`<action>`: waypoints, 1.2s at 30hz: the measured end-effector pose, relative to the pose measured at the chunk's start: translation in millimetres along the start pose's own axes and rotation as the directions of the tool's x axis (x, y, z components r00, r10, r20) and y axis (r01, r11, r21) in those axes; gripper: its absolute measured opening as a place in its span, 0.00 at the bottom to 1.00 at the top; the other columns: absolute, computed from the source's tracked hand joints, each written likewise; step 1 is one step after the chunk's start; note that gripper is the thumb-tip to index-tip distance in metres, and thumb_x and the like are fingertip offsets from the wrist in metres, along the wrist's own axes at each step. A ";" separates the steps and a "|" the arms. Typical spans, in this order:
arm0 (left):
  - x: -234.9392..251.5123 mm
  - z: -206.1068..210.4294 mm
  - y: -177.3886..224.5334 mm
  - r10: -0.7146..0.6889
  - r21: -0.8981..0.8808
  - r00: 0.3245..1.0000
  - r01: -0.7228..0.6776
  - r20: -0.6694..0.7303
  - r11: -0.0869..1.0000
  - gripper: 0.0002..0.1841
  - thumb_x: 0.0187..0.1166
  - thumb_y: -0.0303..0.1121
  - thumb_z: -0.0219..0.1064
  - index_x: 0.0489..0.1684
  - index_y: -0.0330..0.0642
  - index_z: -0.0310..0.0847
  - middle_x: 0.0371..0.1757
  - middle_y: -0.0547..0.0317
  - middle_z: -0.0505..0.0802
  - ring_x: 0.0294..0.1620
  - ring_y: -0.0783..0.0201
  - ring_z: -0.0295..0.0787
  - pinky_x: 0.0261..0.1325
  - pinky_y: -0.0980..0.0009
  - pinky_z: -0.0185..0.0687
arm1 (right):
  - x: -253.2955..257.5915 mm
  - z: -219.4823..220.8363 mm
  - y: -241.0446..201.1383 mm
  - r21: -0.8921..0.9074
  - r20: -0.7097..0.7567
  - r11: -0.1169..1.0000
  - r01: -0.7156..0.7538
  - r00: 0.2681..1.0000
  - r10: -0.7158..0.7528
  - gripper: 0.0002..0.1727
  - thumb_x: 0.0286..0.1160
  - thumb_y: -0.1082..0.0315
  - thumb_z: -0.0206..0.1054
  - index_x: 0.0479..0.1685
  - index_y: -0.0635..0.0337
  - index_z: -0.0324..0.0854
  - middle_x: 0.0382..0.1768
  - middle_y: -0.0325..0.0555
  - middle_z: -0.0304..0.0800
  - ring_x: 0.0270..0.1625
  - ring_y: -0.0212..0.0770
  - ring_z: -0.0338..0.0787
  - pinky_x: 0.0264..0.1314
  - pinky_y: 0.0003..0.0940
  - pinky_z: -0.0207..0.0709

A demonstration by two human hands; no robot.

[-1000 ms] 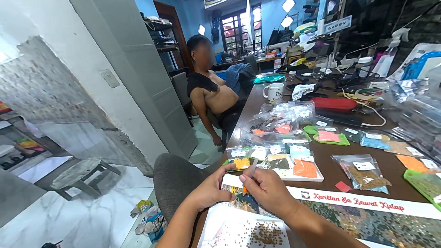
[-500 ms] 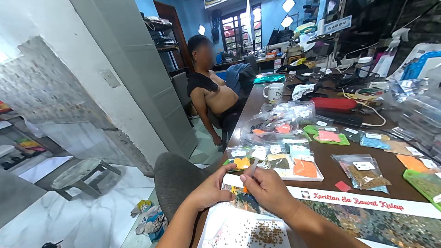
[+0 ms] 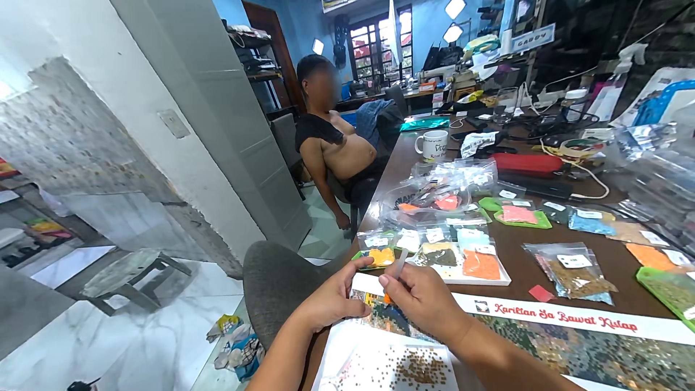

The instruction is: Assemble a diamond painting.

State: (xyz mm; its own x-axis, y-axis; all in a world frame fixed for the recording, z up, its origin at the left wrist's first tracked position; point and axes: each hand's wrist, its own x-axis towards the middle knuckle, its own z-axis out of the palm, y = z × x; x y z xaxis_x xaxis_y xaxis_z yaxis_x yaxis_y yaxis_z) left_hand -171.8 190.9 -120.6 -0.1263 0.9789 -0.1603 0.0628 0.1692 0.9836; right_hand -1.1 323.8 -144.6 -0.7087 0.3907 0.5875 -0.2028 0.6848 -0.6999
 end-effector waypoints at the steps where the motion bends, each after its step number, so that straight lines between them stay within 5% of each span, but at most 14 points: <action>1: 0.0 -0.3 0.0 0.004 -0.004 1.000 -0.004 0.003 1.000 0.49 0.59 0.18 0.71 0.89 0.47 0.50 0.63 0.55 0.90 0.55 0.65 0.93 0.61 0.67 0.90 | -0.1 0.2 0.0 0.000 -0.007 1.000 0.005 1.000 -0.005 0.22 0.87 0.53 0.55 0.29 0.57 0.83 0.16 0.33 0.75 0.21 0.25 0.75 0.26 0.23 0.69; 11: -0.8 -2.0 -1.9 0.047 -0.049 0.998 -0.045 0.038 0.998 0.49 0.59 0.16 0.71 0.88 0.48 0.51 0.63 0.56 0.91 0.57 0.64 0.93 0.62 0.66 0.90 | -0.3 0.4 -0.7 0.058 -0.145 0.996 0.071 0.988 -0.062 0.21 0.87 0.54 0.56 0.29 0.55 0.84 0.18 0.30 0.76 0.21 0.20 0.75 0.25 0.18 0.70; 36: 0.9 0.7 -0.4 0.002 -0.027 0.999 -0.003 -0.038 1.000 0.49 0.62 0.19 0.67 0.91 0.48 0.46 0.63 0.54 0.89 0.54 0.66 0.93 0.60 0.68 0.90 | -0.4 1.2 1.7 0.019 -0.048 0.999 0.036 0.998 -0.035 0.21 0.87 0.54 0.56 0.28 0.55 0.83 0.16 0.31 0.75 0.21 0.22 0.74 0.25 0.20 0.68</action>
State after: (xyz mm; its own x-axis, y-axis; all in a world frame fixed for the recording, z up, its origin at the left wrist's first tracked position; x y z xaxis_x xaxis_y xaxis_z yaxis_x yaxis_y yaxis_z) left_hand -171.2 191.8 -121.2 -0.1637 0.9743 -0.1547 0.0366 0.1627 0.9860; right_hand -1.9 324.0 -146.5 -0.6678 0.3953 0.6307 -0.2413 0.6866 -0.6858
